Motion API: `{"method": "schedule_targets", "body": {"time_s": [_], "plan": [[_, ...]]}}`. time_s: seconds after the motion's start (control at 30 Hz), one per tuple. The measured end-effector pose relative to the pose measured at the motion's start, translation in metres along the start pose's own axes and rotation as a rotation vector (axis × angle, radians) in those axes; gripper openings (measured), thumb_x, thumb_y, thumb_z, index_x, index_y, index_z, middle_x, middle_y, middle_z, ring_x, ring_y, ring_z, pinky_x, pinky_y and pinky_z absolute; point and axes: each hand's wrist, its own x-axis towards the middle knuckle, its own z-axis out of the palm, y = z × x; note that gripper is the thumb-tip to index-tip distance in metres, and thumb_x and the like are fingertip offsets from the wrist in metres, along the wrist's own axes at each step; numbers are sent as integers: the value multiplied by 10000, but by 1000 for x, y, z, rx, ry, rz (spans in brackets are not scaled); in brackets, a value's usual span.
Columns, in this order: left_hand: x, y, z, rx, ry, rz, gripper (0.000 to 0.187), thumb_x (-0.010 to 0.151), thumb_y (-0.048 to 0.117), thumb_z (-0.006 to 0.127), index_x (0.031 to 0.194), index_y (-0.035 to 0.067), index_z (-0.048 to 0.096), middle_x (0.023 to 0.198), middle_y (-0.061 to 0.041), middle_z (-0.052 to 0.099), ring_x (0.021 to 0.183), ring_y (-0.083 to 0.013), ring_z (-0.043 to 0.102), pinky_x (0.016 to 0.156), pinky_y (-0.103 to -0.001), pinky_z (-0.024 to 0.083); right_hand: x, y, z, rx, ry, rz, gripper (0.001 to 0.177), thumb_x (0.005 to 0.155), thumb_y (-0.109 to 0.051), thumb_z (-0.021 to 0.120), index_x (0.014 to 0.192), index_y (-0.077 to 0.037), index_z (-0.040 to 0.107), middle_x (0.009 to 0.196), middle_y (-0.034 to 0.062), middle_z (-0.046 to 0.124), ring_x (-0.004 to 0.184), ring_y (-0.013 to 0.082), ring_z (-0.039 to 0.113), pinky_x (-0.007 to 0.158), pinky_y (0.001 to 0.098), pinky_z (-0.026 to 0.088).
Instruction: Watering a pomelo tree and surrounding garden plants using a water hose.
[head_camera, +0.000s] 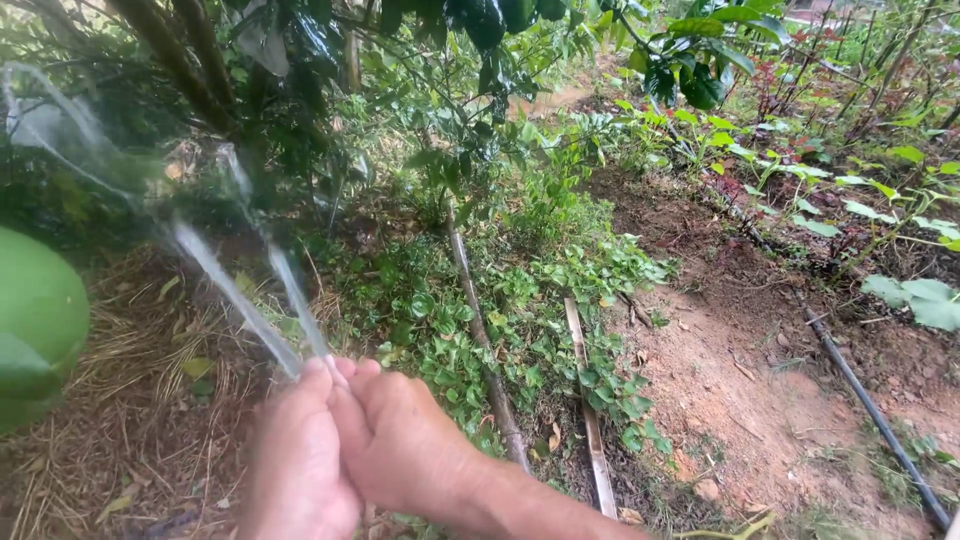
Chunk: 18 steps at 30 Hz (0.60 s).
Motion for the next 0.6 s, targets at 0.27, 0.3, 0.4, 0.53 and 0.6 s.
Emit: {"method": "schedule_targets", "body": {"time_s": [0.27, 0.3, 0.4, 0.53, 0.6], "plan": [[2, -1, 7, 37, 51, -45, 296, 1121, 204, 352, 1160, -20, 541, 1133, -174, 617, 1056, -242, 595, 964, -416, 502, 12, 25, 13, 36, -43, 32, 333, 1110, -202, 402, 1021, -15, 662, 784, 75, 662, 571, 125, 608, 448, 242, 551], [2, -2, 6, 38, 47, -46, 296, 1121, 203, 352, 1160, -20, 542, 1133, -174, 617, 1056, -242, 595, 963, -415, 502, 11, 27, 14, 33, -41, 32, 332, 1110, -202, 402, 1021, -15, 662, 784, 75, 662, 571, 125, 609, 448, 241, 552], [8, 5, 11, 38, 61, -68, 296, 1120, 201, 353, 1161, -21, 543, 1133, -173, 617, 1055, -242, 596, 962, -413, 503, 22, 26, 8, 32, -58, 47, 329, 1110, -200, 402, 1023, -16, 661, 784, 74, 661, 572, 124, 609, 449, 239, 552], [16, 22, 19, 0, 65, -53, 295, 1119, 199, 354, 1163, -22, 545, 1132, -172, 617, 1053, -241, 597, 961, -411, 505, 41, 13, -1, -5, -77, 18, 326, 1110, -197, 403, 1024, -16, 660, 783, 73, 660, 572, 123, 610, 450, 236, 553], [19, 31, 23, -5, 67, -46, 295, 1119, 197, 355, 1164, -23, 546, 1132, -172, 617, 1052, -241, 598, 960, -409, 506, 49, 8, -5, -12, -81, 7, 324, 1110, -196, 403, 1025, -16, 659, 783, 73, 659, 572, 122, 610, 451, 235, 554]]}}
